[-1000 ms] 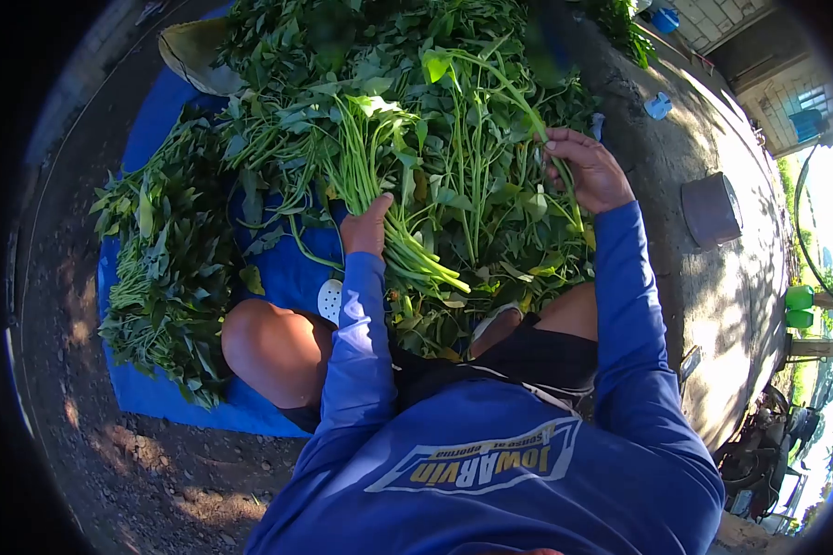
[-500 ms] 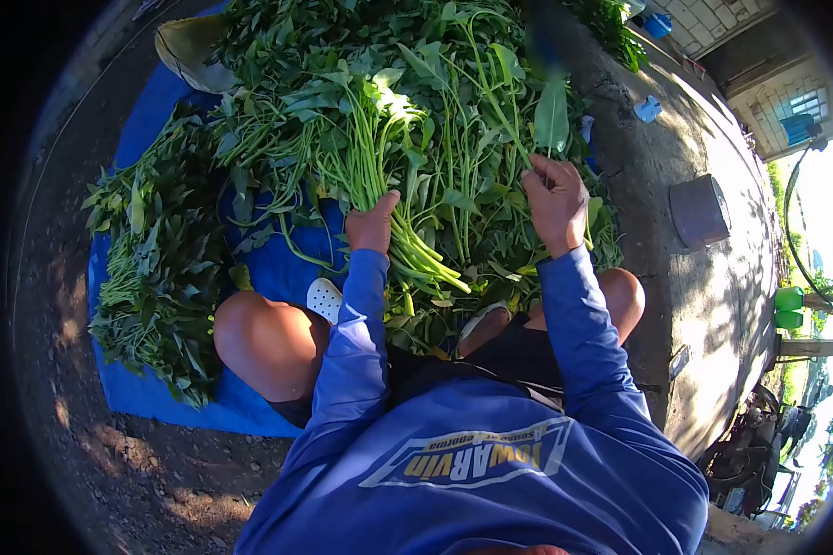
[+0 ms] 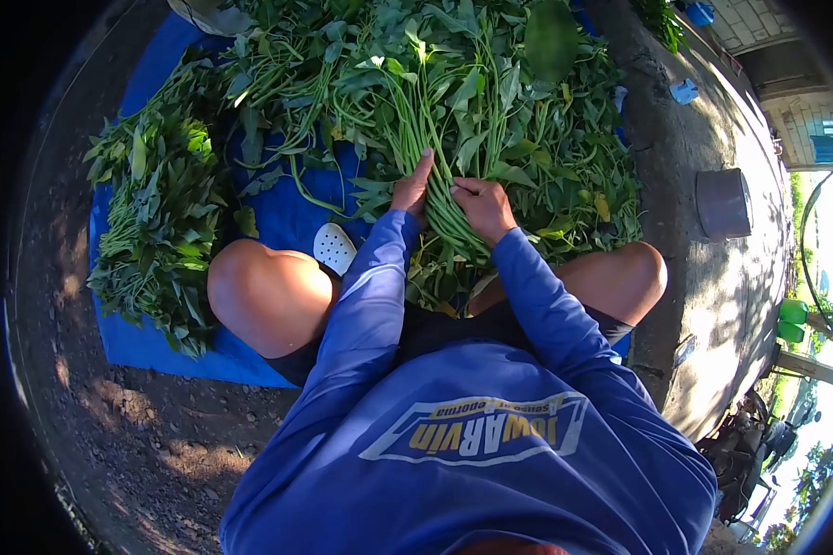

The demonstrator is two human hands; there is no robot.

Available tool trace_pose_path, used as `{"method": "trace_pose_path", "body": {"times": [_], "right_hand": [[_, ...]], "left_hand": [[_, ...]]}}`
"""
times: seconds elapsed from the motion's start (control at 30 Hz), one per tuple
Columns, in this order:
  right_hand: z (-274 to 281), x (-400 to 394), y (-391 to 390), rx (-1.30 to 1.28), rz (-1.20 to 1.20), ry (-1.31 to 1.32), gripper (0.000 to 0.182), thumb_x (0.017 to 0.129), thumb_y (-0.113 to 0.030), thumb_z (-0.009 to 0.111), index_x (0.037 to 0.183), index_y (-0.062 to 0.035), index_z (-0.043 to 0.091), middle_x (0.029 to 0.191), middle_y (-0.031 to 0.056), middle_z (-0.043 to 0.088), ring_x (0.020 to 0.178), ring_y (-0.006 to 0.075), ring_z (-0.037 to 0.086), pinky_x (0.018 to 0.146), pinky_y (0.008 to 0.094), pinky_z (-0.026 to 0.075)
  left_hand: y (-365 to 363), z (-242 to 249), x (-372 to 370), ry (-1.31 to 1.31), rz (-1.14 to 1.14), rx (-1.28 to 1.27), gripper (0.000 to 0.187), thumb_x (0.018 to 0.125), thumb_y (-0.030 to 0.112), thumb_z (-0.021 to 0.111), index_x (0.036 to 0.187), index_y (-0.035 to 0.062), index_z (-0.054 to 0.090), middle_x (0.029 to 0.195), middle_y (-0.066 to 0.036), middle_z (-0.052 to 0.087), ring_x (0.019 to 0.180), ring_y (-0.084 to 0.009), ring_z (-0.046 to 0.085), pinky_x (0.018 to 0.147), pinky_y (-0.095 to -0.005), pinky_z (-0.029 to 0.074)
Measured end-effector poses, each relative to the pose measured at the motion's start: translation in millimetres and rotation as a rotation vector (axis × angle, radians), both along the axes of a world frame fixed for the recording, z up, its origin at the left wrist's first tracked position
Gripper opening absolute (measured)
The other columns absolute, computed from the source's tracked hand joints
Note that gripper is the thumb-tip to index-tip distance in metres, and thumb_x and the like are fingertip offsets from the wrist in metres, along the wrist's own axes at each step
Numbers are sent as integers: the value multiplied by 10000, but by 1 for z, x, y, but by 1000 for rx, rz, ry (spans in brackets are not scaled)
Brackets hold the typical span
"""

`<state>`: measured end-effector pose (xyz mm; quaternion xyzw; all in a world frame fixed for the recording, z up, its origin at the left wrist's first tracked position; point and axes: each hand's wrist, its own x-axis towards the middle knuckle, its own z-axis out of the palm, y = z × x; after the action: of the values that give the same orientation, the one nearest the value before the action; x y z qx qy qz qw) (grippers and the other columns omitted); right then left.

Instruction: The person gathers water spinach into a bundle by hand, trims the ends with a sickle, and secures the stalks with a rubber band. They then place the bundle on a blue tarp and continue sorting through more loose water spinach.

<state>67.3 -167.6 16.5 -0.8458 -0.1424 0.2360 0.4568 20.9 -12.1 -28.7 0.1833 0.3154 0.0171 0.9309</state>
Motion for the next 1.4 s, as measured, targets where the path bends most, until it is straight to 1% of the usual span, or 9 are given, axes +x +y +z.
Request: {"method": "trace_pose_path", "body": {"times": [0.13, 0.2, 0.27, 0.4, 0.8, 1.0, 1.07, 1.33, 1.4], "right_hand": [[-9, -22, 12, -56, 1, -79, 424, 965, -246, 699, 1292, 23, 710, 1161, 211, 767, 1070, 228, 730, 970, 334, 536], [1, -40, 16, -34, 5, -104, 411, 970, -239, 692, 1282, 28, 714, 1198, 215, 759, 1098, 232, 723, 979, 337, 529], [0, -34, 9, 208, -107, 114, 435, 979, -198, 713, 1369, -7, 679, 1079, 60, 761, 949, 145, 691, 877, 268, 534], [59, -9, -22, 594, -376, 315, 395, 979, -120, 703, 1360, -25, 663, 1016, 37, 741, 886, 119, 684, 785, 266, 569], [85, -28, -50, 240, 55, 44, 220, 939, -161, 714, 1073, 6, 763, 924, 73, 760, 862, 118, 681, 819, 305, 552], [13, 45, -61, -155, -380, -64, 288, 889, -245, 744, 1109, -68, 800, 969, 89, 792, 887, 200, 734, 824, 333, 563], [-27, 69, -55, -70, -500, -137, 261, 888, -231, 637, 1032, -111, 819, 1087, 166, 775, 1016, 385, 734, 898, 424, 571], [-63, 106, -23, -138, -420, -146, 277, 850, -290, 739, 1023, -82, 799, 1082, 170, 768, 1055, 388, 712, 959, 456, 549], [-42, 110, -30, -127, -371, -235, 382, 874, -248, 691, 1216, -83, 729, 1132, 179, 761, 1057, 416, 707, 963, 474, 545]], "left_hand": [[-12, -30, 3, -7, 72, 632, 518, 801, 345, 923, 1137, 2, 729, 996, -99, 748, 789, -193, 699, 720, -353, 574], [3, -41, 3, 127, -131, 568, 314, 824, 205, 881, 1023, -17, 782, 967, -88, 767, 836, -169, 708, 763, -345, 561], [10, -28, -1, -34, -62, 716, 288, 840, 204, 869, 1009, -14, 787, 963, -85, 772, 810, -171, 709, 736, -339, 563], [42, 2, -2, -33, -40, 754, 328, 820, 196, 885, 1038, -29, 788, 965, -75, 773, 806, -161, 712, 758, -322, 571], [46, 85, -12, -110, 39, 504, 294, 852, 151, 804, 1065, -37, 729, 926, -119, 753, 708, -217, 732, 618, -365, 638], [64, 74, -8, -21, 188, 786, 319, 835, 117, 828, 1113, -2, 727, 1009, -89, 756, 783, -202, 718, 698, -339, 601], [68, 78, -9, 33, 177, 841, 318, 801, 78, 843, 1087, 7, 725, 1001, -74, 744, 782, -204, 700, 701, -344, 579], [61, 59, -15, 169, 226, 798, 390, 728, 71, 891, 1072, -40, 743, 1039, -86, 744, 869, -189, 688, 837, -363, 563], [64, 49, -14, 172, 180, 846, 426, 728, 57, 889, 1113, -42, 735, 1060, -91, 747, 892, -190, 689, 863, -360, 556]]}}
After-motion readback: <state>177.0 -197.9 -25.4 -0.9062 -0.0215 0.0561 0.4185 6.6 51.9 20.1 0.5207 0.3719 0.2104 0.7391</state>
